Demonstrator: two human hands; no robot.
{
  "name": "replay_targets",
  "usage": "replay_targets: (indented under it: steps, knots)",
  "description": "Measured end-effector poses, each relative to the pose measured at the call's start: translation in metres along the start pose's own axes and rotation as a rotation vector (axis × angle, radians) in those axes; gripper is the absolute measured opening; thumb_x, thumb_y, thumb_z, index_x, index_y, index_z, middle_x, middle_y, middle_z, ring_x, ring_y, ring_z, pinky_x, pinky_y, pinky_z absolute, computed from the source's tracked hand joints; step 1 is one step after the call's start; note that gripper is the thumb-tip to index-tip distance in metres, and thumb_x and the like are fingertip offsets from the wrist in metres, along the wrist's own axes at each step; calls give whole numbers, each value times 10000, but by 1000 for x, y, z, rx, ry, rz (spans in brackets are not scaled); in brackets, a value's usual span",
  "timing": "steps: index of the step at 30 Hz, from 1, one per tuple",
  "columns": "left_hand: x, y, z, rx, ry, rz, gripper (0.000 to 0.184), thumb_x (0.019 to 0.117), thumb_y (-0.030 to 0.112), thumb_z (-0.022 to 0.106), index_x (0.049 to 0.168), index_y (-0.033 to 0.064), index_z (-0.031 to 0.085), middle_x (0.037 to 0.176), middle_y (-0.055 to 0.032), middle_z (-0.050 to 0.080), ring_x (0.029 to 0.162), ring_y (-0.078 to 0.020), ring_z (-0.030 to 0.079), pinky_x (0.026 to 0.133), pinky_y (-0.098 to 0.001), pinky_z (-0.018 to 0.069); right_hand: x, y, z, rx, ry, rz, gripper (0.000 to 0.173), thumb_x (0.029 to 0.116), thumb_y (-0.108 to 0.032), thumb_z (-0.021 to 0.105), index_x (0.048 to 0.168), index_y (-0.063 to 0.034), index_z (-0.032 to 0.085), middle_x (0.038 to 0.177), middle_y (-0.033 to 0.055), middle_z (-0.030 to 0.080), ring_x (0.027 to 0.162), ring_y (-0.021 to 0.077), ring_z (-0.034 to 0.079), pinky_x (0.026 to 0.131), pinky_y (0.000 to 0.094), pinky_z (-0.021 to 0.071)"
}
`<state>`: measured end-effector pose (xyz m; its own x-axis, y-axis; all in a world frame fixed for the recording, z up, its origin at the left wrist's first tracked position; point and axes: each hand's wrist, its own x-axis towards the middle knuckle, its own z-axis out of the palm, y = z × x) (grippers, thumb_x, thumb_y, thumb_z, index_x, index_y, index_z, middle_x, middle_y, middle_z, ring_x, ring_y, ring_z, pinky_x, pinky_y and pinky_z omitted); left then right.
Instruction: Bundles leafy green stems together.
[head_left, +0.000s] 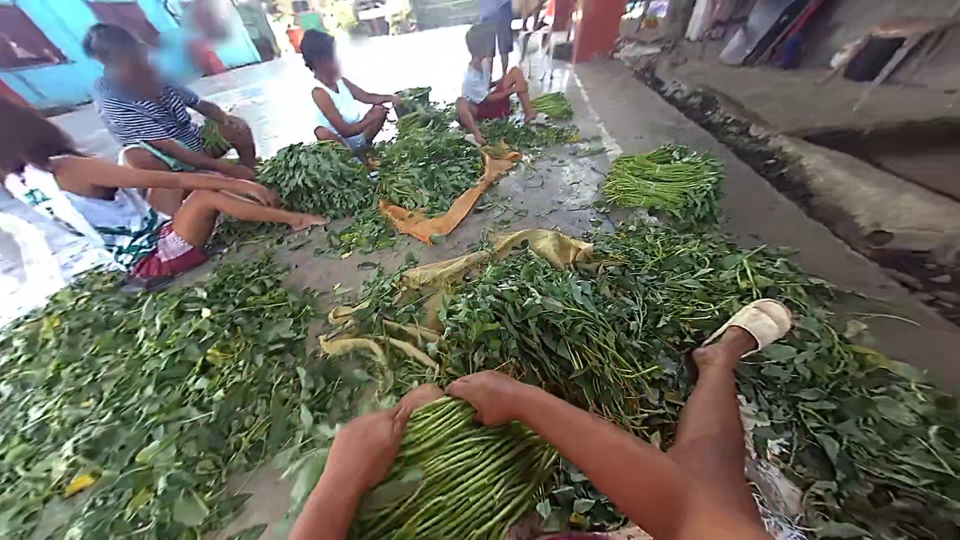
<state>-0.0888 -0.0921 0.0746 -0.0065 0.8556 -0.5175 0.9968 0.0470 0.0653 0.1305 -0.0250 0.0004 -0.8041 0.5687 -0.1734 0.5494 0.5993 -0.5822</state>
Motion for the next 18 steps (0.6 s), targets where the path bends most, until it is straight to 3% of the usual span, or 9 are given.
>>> replay_targets:
  steps: [3, 6, 8, 10, 12, 14, 15, 16, 18]
  knots:
    - [-21, -9, 10, -65, -79, -106, 646, 1125, 437, 199, 1319, 1, 635, 1293, -285, 645, 1259, -466, 590, 1025, -676, 436, -11, 10, -4, 31, 147, 23, 717, 871, -115, 802, 1521, -152, 504, 1476, 209, 544, 1388, 431, 477, 1131, 618, 379]
    - [-27, -38, 34, -195, -18, -134, 514, 1134, 329, 268, 1466, 13, 500, 1313, -315, 621, 1253, -500, 586, 1037, -678, 433, -56, 21, -7, 152, 446, 247, 664, 955, -254, 736, 1538, -88, 466, 1529, 225, 484, 1456, 419, 404, 1178, 586, 348]
    - [-31, -55, 39, -163, 88, -134, 477, 1114, 274, 375, 1504, 8, 445, 1348, -335, 584, 1254, -528, 569, 1014, -707, 435, -94, 15, -2, 253, 602, 341, 514, 1018, -273, 635, 1456, -20, 547, 1455, 217, 562, 1388, 368, 505, 1165, 512, 402]
    - [-36, -59, 25, -89, 187, -121, 499, 1056, 197, 528, 1497, -27, 463, 1479, -350, 458, 1375, -564, 422, 1062, -801, 288, -128, 1, 24, 322, 607, 347, 364, 1046, -278, 570, 1184, 26, 717, 1156, 201, 713, 1106, 319, 684, 998, 493, 534]
    - [-30, -52, 7, -61, 191, -58, 467, 1063, 195, 522, 1465, -41, 501, 1533, -316, 422, 1442, -525, 359, 1112, -792, 212, -145, -15, 62, 431, 349, 348, 434, 1063, -333, 540, 1005, 49, 736, 923, 220, 713, 895, 355, 697, 859, 572, 539]
    - [-7, -39, -3, -109, 66, 10, 531, 1114, 331, 408, 1505, -26, 450, 1531, -280, 450, 1442, -453, 409, 1158, -692, 273, -145, -31, 82, 503, -7, 257, 487, 1100, -347, 477, 1261, 70, 669, 1171, 305, 688, 1137, 451, 655, 1038, 636, 453]
    - [6, -33, -2, -144, -25, 26, 603, 1117, 413, 364, 1524, -28, 416, 1514, -294, 465, 1428, -451, 433, 1166, -656, 300, -146, -47, 78, 519, -49, 152, 521, 1109, -316, 456, 1370, 120, 568, 1294, 369, 614, 1239, 507, 593, 1106, 635, 399]
    - [15, -26, 1, -180, -109, 38, 654, 1112, 472, 328, 1532, -24, 402, 1482, -310, 491, 1406, -458, 457, 1163, -639, 322, -149, -80, 50, 514, -20, 107, 516, 1097, -238, 476, 1385, 189, 506, 1323, 431, 561, 1255, 548, 568, 1122, 602, 387]
    - [22, -17, 11, -218, -192, 60, 719, 1091, 553, 297, 1552, 7, 379, 1480, -303, 496, 1405, -451, 460, 1161, -632, 323, -149, -199, -95, 553, -328, 613, 474, 1089, -67, 456, 1527, 96, 379, 1571, 298, 405, 1475, 378, 394, 1218, 392, 253]
